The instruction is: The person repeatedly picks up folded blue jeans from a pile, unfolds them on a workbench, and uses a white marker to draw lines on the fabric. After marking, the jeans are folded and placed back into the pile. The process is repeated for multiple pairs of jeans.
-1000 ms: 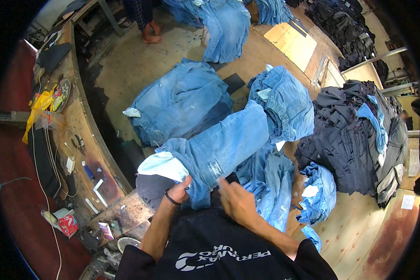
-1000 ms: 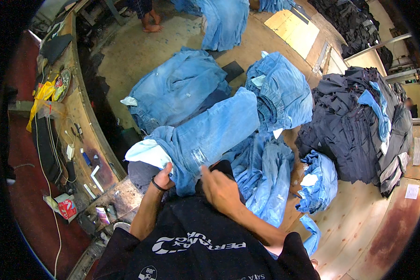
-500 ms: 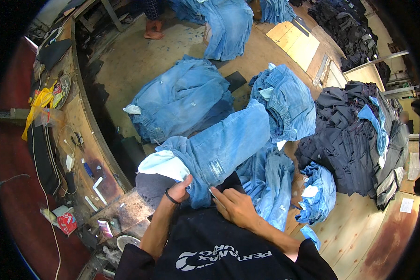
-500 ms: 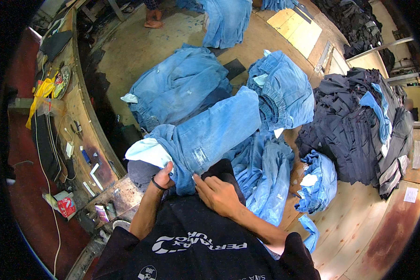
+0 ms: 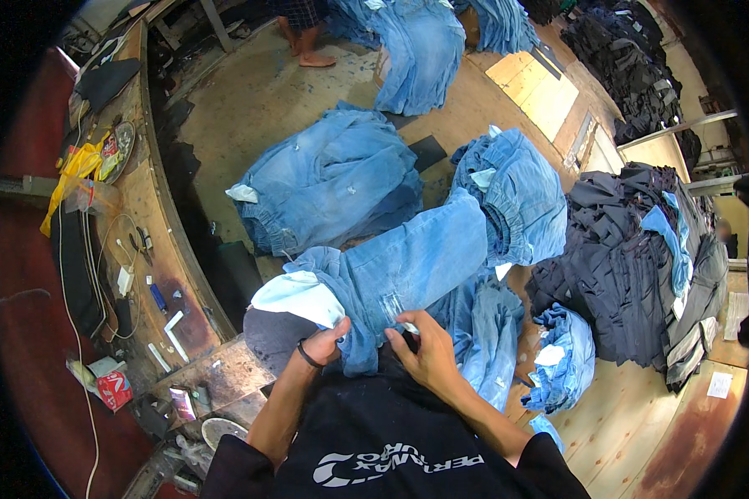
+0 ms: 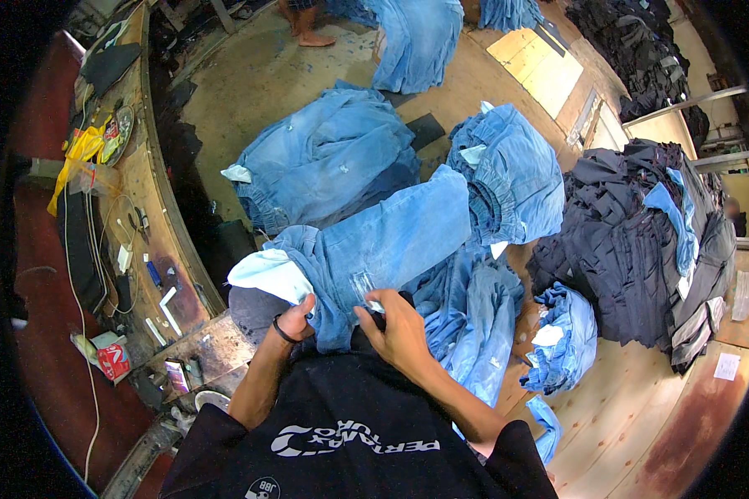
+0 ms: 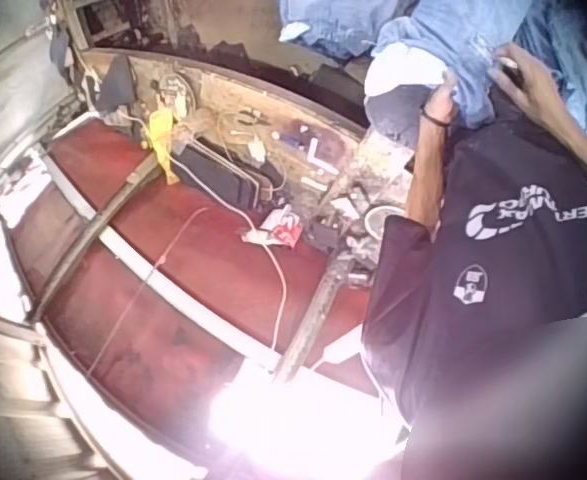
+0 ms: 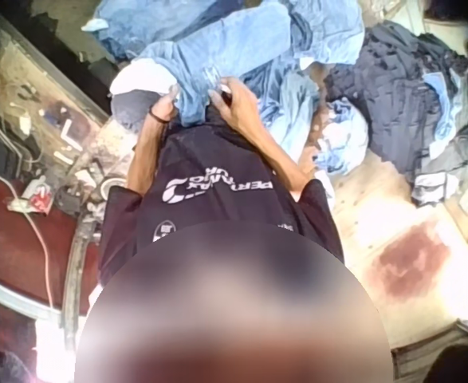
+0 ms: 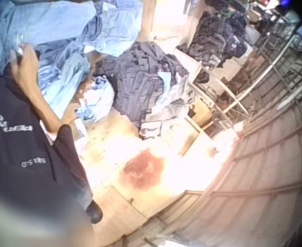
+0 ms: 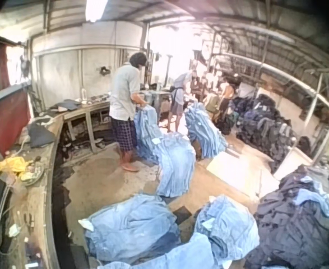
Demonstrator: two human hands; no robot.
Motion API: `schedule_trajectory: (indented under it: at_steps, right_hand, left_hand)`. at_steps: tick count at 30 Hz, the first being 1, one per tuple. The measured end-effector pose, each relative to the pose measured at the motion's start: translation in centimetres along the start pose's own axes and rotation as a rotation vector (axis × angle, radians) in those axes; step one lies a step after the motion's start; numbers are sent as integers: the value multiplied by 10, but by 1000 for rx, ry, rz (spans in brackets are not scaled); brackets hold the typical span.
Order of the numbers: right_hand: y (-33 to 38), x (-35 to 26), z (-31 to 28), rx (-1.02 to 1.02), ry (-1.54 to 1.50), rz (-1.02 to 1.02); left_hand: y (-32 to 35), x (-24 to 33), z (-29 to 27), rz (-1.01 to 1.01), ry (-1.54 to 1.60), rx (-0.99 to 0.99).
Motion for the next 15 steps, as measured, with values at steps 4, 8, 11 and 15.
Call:
schedule_trajectory:
  at_steps: [4,8,11,15]
  right_hand:
    - [-7,2,2,6,-70,58]
    - [-9,7,-3,2,-57,227]
    - [-15,6,6,32,25,-48]
    - [-13,9,-4,93,-33,88]
  left_hand:
    - [1,1,3,6,25,28]
    - [5,6,14,40,114,1]
    - [4,8,17,18,114,-30]
    - [5,9,15,-2,119,-16]
Point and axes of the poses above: each hand's wrist, its own y-axis away from the middle knuckle, its own z-axis out of the palm, x = y × z, the point moved 1 cm from there along -y, towards the middle knuckle, and after that the axes turned 1 degree about y, right-handed, at the moved point
